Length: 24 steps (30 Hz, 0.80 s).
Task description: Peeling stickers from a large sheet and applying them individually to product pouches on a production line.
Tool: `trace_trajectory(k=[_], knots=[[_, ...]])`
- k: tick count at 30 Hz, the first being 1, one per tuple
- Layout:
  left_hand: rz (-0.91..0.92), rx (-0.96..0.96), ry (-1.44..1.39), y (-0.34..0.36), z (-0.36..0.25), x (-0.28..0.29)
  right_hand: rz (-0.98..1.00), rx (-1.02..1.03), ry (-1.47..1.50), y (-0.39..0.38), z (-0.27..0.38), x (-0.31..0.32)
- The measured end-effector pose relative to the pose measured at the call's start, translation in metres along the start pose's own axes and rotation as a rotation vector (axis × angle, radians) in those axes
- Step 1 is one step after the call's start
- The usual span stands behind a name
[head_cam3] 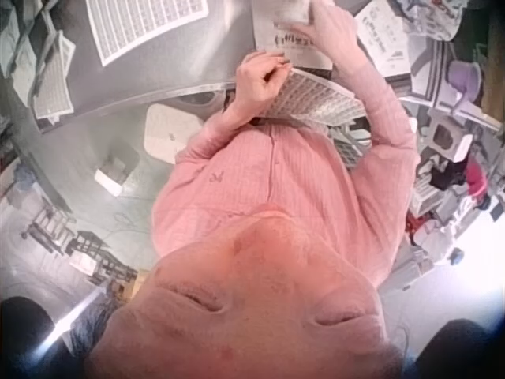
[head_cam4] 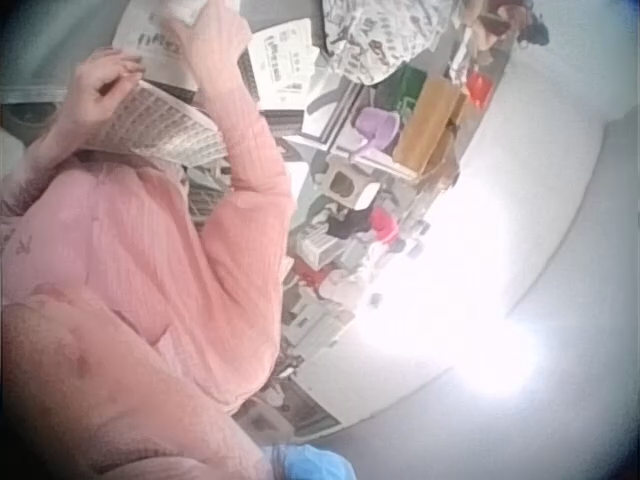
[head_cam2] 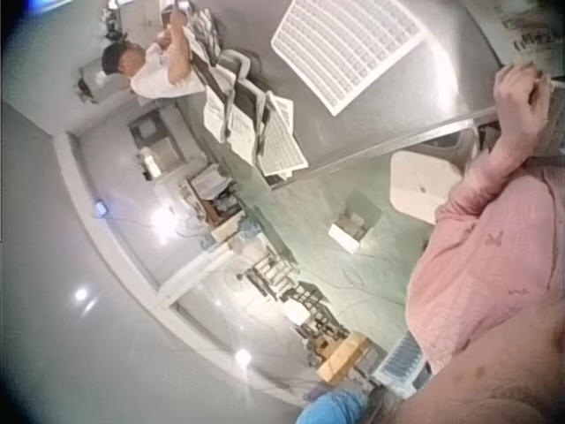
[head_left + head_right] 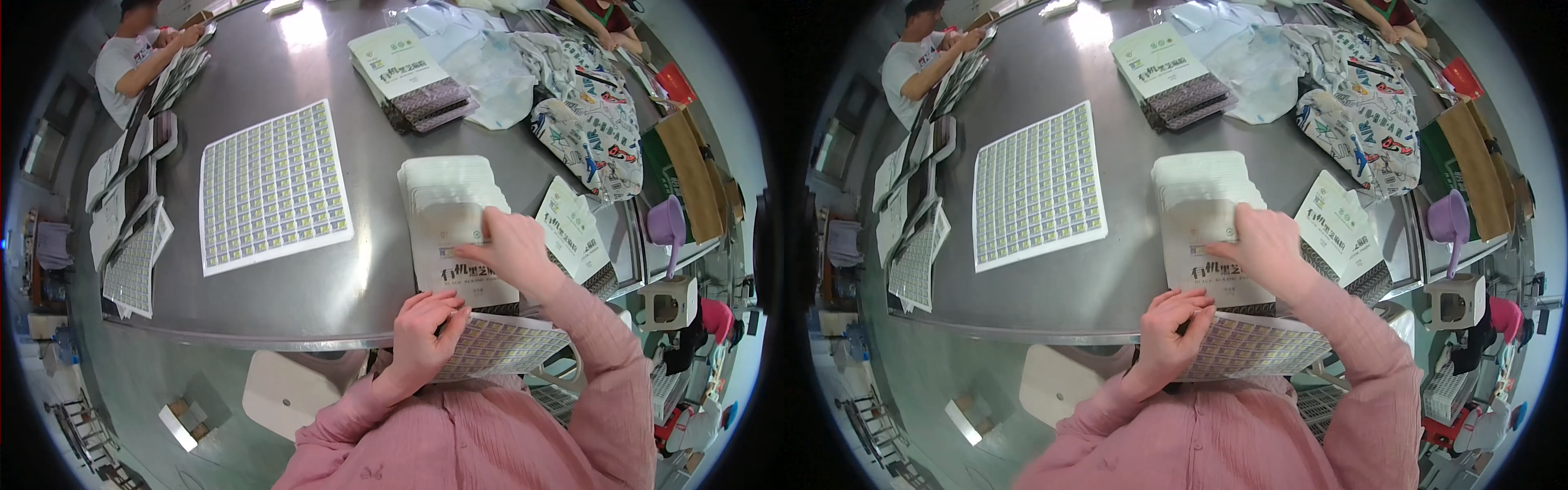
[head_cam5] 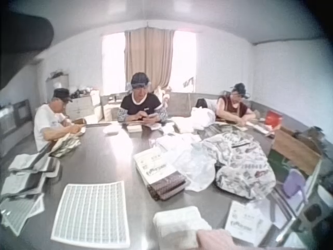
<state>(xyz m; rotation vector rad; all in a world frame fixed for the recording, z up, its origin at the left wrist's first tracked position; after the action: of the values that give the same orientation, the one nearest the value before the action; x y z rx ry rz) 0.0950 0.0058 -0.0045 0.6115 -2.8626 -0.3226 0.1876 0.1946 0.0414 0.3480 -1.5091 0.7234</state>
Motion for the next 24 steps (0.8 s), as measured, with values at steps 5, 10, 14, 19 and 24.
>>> trace_trajectory(k=[5,10,14,19,24], knots=[[0.0,0.008,0.022,0.0,-0.003,0.0,-0.197,-0.085,0.04,-0.056,-0.032,-0.01],[0.035,-0.007,0.027,0.0,-0.001,0.002,-0.417,-0.02,0.068,-0.077,-0.023,-0.026],[0.036,0.013,0.026,-0.005,-0.004,0.002,-0.538,-0.043,0.063,-0.086,-0.013,-0.025],[0.051,-0.011,0.018,-0.011,-0.004,0.006,-0.386,-0.158,0.454,-0.088,-0.045,-0.033],[0.061,0.017,-0.047,-0.012,-0.005,0.009,-0.394,-0.327,0.665,-0.089,-0.161,-0.023]])
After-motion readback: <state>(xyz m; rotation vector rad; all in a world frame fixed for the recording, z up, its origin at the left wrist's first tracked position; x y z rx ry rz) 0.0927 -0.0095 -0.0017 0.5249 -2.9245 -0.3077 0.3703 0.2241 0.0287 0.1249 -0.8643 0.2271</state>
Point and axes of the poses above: each hand's wrist, its own y-axis towards the middle knuckle, its own x-axis out of the back of the hand, z = x × y, the point moved 3 cm from there along y, towards the middle knuckle, and after that the axes turned 10 degrees about -y, right-handed, at the moved point
